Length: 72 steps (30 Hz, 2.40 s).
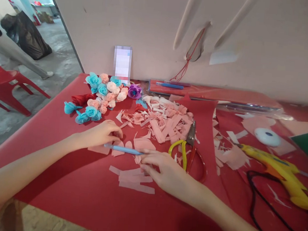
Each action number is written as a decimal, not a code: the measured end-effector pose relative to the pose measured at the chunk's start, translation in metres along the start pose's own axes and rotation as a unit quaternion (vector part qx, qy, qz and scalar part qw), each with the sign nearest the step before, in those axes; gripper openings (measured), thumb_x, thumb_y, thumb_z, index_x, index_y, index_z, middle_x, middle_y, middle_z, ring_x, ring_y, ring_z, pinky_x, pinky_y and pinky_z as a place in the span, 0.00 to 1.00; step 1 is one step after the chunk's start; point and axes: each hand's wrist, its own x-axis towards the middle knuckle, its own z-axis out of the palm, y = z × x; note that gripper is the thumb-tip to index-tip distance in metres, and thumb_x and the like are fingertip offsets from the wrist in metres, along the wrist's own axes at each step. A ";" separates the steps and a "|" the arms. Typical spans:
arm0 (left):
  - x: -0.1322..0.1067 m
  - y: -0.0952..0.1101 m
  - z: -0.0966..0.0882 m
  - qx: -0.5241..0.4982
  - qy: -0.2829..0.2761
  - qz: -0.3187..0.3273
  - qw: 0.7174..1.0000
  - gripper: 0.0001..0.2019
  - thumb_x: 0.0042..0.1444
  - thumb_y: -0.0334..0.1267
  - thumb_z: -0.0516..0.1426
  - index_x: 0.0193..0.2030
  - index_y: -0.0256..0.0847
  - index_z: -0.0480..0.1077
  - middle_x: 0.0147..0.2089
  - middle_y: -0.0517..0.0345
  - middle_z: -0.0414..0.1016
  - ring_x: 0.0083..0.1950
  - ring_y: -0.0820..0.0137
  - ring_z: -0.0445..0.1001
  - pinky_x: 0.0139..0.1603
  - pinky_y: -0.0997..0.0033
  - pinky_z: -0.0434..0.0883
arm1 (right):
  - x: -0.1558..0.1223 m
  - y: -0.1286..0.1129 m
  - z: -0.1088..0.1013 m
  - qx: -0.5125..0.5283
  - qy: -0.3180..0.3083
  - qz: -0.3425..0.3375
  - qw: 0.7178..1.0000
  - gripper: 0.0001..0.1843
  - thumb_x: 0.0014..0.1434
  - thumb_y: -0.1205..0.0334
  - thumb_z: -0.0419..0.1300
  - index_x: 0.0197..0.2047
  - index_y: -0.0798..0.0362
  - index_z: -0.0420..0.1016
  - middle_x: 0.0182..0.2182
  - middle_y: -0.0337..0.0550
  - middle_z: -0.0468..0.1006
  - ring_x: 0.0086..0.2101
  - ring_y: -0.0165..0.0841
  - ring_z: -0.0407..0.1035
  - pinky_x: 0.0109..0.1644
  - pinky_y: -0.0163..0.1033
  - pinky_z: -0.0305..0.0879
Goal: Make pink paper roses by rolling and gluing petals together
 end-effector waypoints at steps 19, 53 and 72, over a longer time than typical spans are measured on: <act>0.004 0.004 -0.005 0.001 -0.036 0.026 0.999 0.04 0.51 0.34 0.58 0.30 0.40 0.75 0.33 0.59 0.78 0.37 0.70 0.70 0.50 0.66 0.58 | -0.001 0.000 -0.002 0.011 -0.028 0.024 0.999 0.14 0.57 0.70 0.50 0.23 0.54 0.71 0.33 0.43 0.77 0.36 0.33 0.71 0.40 0.36 0.64; -0.003 0.010 -0.017 -0.022 -0.023 -0.003 0.999 0.08 0.53 0.39 0.54 0.29 0.39 0.71 0.32 0.58 0.73 0.35 0.70 0.69 0.38 0.72 0.63 | -0.001 -0.003 -0.004 0.015 -0.042 0.026 0.999 0.15 0.58 0.70 0.49 0.23 0.54 0.71 0.32 0.43 0.75 0.34 0.32 0.70 0.38 0.36 0.64; -0.005 -0.001 -0.015 -0.077 -0.059 -0.070 0.993 0.07 0.59 0.39 0.45 0.34 0.40 0.58 0.25 0.63 0.63 0.25 0.74 0.62 0.25 0.76 0.58 | 0.000 -0.005 -0.005 0.030 -0.034 0.036 0.998 0.15 0.58 0.69 0.49 0.22 0.54 0.70 0.30 0.43 0.76 0.34 0.33 0.71 0.37 0.36 0.64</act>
